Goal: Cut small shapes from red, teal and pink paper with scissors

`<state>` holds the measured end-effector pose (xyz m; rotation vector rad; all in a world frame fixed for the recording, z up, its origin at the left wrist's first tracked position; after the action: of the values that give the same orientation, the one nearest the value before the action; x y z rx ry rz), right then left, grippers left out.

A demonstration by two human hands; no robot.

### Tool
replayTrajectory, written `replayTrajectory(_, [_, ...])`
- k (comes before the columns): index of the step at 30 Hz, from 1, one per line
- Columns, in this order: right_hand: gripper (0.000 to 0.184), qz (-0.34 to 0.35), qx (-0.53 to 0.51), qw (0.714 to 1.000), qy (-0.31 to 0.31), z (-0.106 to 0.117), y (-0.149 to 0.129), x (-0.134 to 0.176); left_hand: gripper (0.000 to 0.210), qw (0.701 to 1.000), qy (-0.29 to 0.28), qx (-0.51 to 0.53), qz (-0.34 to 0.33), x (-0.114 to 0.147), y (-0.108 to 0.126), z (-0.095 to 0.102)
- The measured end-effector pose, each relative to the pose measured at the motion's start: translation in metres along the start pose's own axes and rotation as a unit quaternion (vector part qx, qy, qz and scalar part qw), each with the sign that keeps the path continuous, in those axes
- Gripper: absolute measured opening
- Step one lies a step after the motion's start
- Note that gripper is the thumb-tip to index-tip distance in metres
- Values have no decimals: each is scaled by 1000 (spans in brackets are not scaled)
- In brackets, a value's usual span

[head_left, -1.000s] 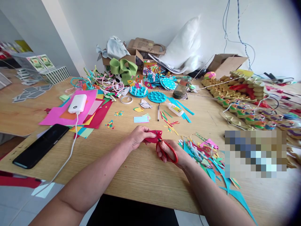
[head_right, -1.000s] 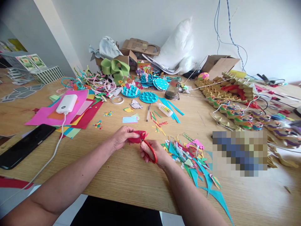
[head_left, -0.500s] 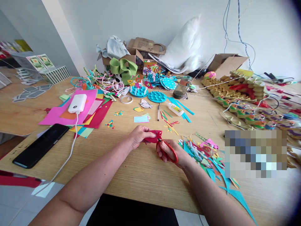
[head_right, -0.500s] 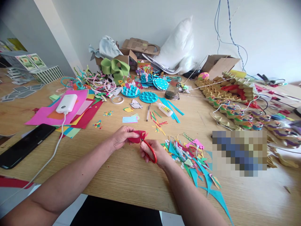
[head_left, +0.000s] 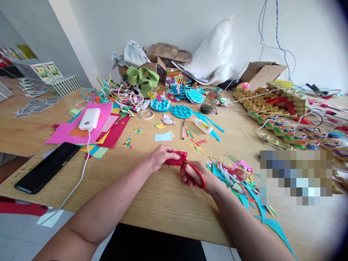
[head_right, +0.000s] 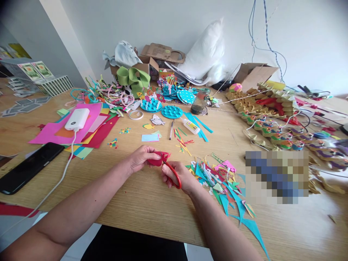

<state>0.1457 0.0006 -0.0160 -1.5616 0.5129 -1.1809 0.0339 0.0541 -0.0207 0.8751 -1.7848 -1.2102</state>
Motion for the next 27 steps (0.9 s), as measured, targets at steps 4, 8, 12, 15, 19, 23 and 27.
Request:
replayTrajectory(4, [60,0,-9,1000,9,2,3,-1,32,1000,2,3,5,0,0,0])
replayTrajectory(8, [58,1,-23,1000,17,4,7,-3,31,1000,11,8,-1,0,1,1])
replayTrajectory(12, [58,4,-25,1000,16,3,6,-3,29,1000,14,6,-7,0,1,1])
replayTrajectory(15, [59,4,-27,1000,15,2,5,-3,29,1000,13,3,-9,0,1,1])
replayTrajectory(19, [58,3,-29,999,16,2,4,-2,29,1000,13,1,-9,0,1,0])
replayTrajectory(23, [59,0,-30,999,21,2,4,-3,31,1000,10,4,-7,-1,0,0])
replayTrajectory(27, [58,-5,-28,999,26,3,6,-3,31,1000,7,9,-5,-1,0,1])
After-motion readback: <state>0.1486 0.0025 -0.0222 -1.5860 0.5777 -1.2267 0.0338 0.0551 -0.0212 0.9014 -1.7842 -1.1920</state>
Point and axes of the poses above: each hand's wrist, its own x-axis away from the middle knuckle, its own z-axis out of the back of the hand, y = z × x, the point moved 7 cm from there along -x, towards the middle knuckle, and after that the axes turned 8 degrees about -z, right-handed, at the moved point
